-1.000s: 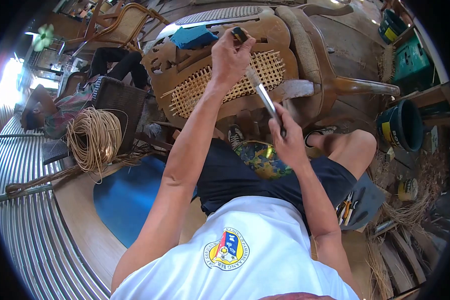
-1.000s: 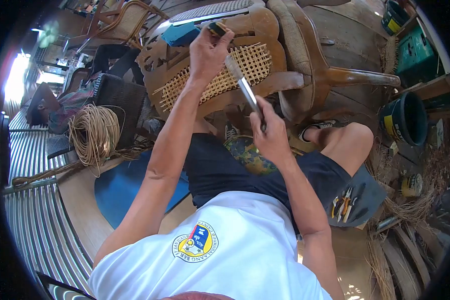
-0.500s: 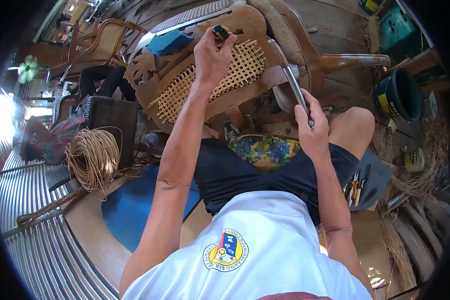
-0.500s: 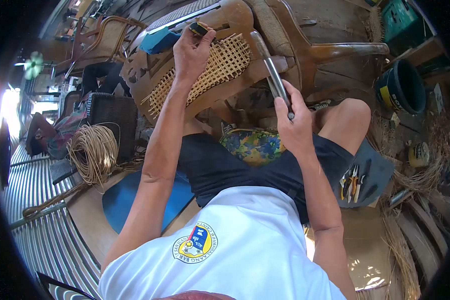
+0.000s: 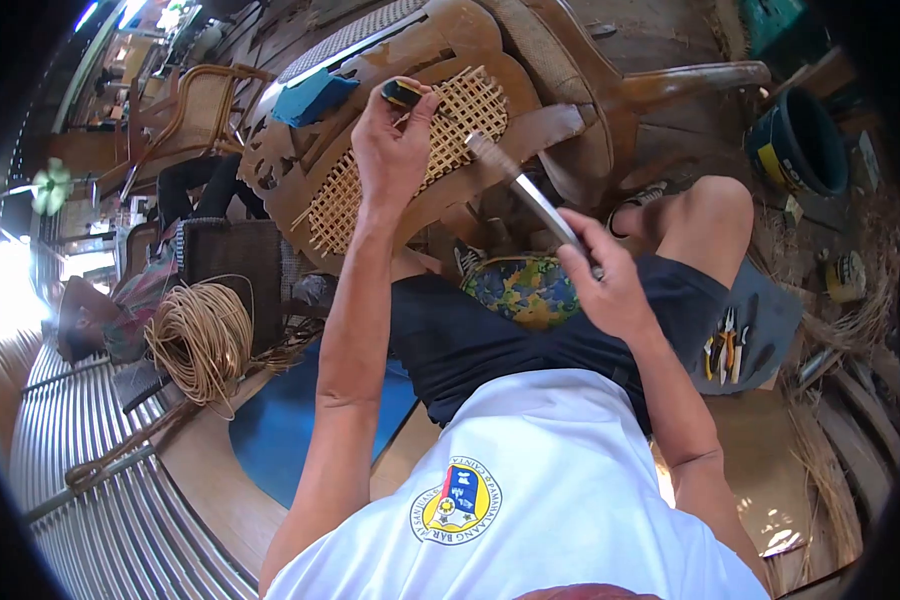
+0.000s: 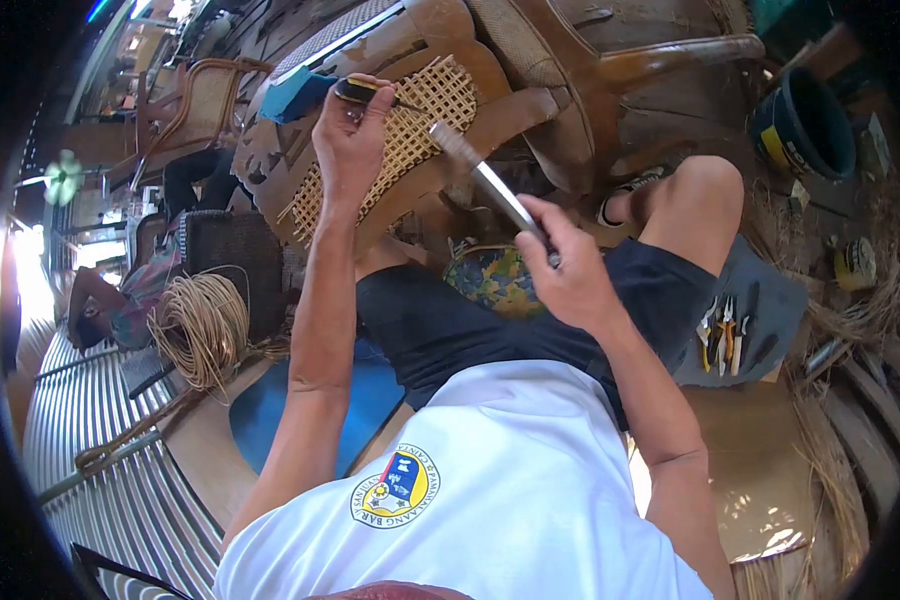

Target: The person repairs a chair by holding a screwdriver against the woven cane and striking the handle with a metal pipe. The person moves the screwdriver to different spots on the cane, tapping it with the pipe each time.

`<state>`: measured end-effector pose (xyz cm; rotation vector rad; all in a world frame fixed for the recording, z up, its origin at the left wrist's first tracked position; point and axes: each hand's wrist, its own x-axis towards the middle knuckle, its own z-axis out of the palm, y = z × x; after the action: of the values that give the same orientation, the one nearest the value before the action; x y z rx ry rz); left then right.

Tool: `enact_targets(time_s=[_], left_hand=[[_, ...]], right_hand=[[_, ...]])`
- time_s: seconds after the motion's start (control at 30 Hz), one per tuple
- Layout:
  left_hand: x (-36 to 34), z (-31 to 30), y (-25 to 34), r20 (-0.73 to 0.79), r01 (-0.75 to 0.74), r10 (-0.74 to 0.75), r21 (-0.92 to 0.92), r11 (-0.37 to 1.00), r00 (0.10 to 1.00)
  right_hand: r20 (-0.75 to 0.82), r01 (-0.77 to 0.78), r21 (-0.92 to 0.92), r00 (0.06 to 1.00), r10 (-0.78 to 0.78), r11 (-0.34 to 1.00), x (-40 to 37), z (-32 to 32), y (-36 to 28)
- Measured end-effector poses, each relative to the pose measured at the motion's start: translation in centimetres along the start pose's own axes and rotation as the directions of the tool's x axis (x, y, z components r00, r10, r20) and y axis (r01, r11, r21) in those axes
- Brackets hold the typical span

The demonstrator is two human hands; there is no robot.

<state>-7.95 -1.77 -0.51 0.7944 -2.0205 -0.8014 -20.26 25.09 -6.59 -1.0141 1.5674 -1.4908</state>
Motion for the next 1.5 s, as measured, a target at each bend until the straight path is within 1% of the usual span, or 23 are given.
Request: enact_targets(time_s=[0.03,0.07,0.13,0.17,0.3,0.33,0.4,0.5,0.57,0.6,0.67,0.7,0.73,0.77,0.8,0.9,0.97,1.07,1.1,1.17,1.3,1.37,1.5], left_hand=[[-0.4,0.6,-0.1,0.001,-0.002,0.002,-0.004,1.000,1.000],[-0.5,1.0,-0.2,-0.001,-0.007,0.007,-0.010,1.000,1.000],[-0.5,1.4,0.3,0.023,-0.051,0.050,0.045,0.998,0.998],[-0.4,1.3,0.5,0.045,-0.052,0.051,0.034,0.998,0.998],[0.1,0.9,0.9,0.058,-0.012,0.015,-0.055,0.998,0.998],[0.1,0.7,0.8,0.054,-0.012,0.015,-0.052,0.999,0.998],[0.1,0.9,0.2,0.085,-0.014,0.009,0.065,0.998,0.996],[0.0,1.4,-0.4,0.073,-0.038,0.037,0.014,0.999,0.997],[0.0,1.4,-0.1,0.066,-0.038,0.038,0.006,0.999,0.997],[-0.1,1.0,0.5,0.047,-0.011,0.011,-0.011,1.000,0.999],[0.0,0.3,0.9,0.028,0.018,-0.017,-0.026,0.999,0.999],[0.1,0.0,0.8,0.005,-0.019,0.019,-0.042,0.999,1.000],[0.2,-0.3,0.8,-0.018,-0.058,0.057,-0.058,0.997,0.998],[0.2,-0.3,0.8,-0.023,-0.035,0.034,-0.048,0.998,0.999],[0.2,-0.2,0.8,-0.026,-0.038,0.037,-0.049,0.998,0.999],[-0.2,0.3,0.4,0.032,0.022,-0.022,-0.027,0.999,0.999],[-0.2,1.1,-0.5,0.048,-0.034,0.032,0.023,0.999,0.998],[0.0,1.5,-0.7,0.037,-0.022,0.022,-0.001,1.000,0.999],[0.0,1.4,-0.2,0.038,-0.023,0.023,-0.001,1.000,0.999],[-0.3,1.0,0.6,0.008,0.009,-0.009,-0.010,1.000,1.000],[0.3,0.6,-0.1,-0.076,-0.059,0.058,-0.017,0.998,0.995],[0.3,0.6,-0.1,-0.022,0.021,-0.019,0.073,0.997,1.000],[0.5,1.1,-0.7,-0.003,0.042,-0.042,0.000,0.999,0.999]], right_hand=[[0.051,0.043,-0.013,0.998,-0.043,0.999,-0.2,0.5,0.2],[0.036,0.040,-0.012,0.999,-0.039,0.999,-0.3,0.7,0.3],[0.223,-0.028,-0.035,0.974,0.035,0.999,-0.3,1.3,-1.0],[0.263,0.053,-0.050,0.964,-0.038,0.997,0.1,1.5,-0.9],[0.260,0.071,-0.036,0.964,-0.059,0.997,0.6,1.9,-0.8],[0.245,0.053,-0.039,0.969,-0.042,0.998,0.9,1.9,-0.9],[0.227,0.036,-0.039,0.974,-0.026,0.999,1.5,2.0,-0.8],[0.249,0.074,-0.040,0.967,-0.062,0.996,1.9,2.5,-0.2],[-0.028,0.110,-0.092,0.993,-0.113,0.990,2.3,3.5,0.5],[-0.029,0.109,-0.091,0.993,-0.112,0.990,2.2,3.5,0.4],[-0.014,0.058,-0.081,0.998,-0.059,0.995,1.9,3.2,-0.2],[-0.015,0.055,-0.080,0.998,-0.057,0.995,1.6,3.1,-0.4],[0.044,0.055,-0.058,0.998,-0.053,0.997,1.3,3.1,-0.6],[0.104,0.058,-0.038,0.993,-0.054,0.998,1.2,3.0,-0.9],[0.104,0.061,-0.041,0.993,-0.057,0.997,1.4,2.8,-1.2],[0.177,0.074,-0.060,0.982,-0.062,0.995,1.9,2.9,-1.4],[0.232,0.146,-0.059,0.964,-0.129,0.988,2.7,3.1,-0.7],[0.280,0.194,-0.121,0.948,-0.154,0.973,3.5,2.4,-0.3],[0.278,0.194,-0.121,0.948,-0.155,0.973,3.5,2.6,-0.6],[0.042,0.098,-0.110,0.995,-0.093,0.989,3.2,3.2,-1.1],[0.155,0.190,-0.088,0.972,-0.174,0.978,2.6,3.6,-0.9],[0.153,0.238,-0.086,0.963,-0.224,0.967,2.8,4.0,-0.7],[0.214,0.180,-0.104,0.965,-0.154,0.978,3.7,3.5,-0.5]])
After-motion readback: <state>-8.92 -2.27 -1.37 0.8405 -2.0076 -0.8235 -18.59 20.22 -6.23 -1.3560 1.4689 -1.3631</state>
